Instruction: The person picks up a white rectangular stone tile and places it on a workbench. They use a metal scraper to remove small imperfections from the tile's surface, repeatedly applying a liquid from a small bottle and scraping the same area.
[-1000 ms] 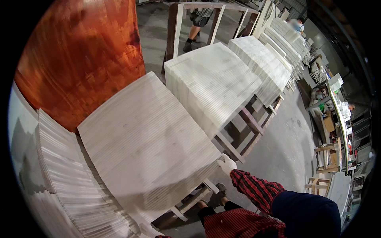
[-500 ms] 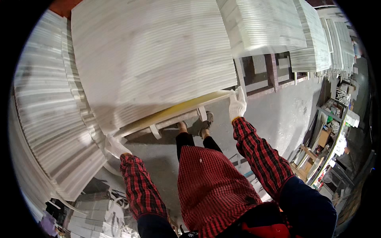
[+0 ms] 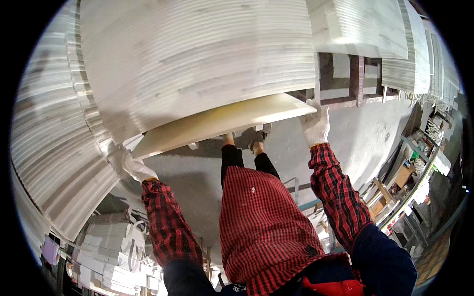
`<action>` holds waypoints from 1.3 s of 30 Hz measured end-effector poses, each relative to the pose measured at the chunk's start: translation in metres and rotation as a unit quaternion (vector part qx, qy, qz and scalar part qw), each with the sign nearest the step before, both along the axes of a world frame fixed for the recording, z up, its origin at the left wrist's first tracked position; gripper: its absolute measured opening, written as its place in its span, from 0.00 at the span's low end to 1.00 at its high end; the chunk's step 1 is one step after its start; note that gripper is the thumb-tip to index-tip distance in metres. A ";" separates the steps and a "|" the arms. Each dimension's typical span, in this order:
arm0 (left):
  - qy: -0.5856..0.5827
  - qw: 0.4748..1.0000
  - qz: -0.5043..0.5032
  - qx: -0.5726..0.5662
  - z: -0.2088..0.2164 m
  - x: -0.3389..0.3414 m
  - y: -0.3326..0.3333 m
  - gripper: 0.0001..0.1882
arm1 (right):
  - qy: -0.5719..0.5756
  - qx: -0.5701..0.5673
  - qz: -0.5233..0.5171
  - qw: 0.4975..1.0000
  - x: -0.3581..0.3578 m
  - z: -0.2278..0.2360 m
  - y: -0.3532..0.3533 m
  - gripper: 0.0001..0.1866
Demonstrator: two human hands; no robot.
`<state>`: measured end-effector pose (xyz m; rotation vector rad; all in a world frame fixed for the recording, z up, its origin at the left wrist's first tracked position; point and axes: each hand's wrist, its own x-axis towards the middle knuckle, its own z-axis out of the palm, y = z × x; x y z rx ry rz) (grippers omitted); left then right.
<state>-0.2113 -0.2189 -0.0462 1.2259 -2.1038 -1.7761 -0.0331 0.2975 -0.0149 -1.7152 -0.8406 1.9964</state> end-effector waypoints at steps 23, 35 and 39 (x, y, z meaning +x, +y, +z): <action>0.001 0.997 0.070 -0.029 -0.059 0.007 -0.001 0.18 | -0.092 0.061 0.360 0.926 0.058 -0.108 0.046 0.19; 0.002 0.998 0.053 -0.018 -0.050 0.024 0.030 0.18 | -0.118 0.083 0.358 0.923 0.099 -0.097 0.038 0.20; 0.017 0.999 0.016 -0.034 -0.026 0.040 0.042 0.19 | -0.124 0.107 0.353 0.921 0.160 -0.058 0.062 0.21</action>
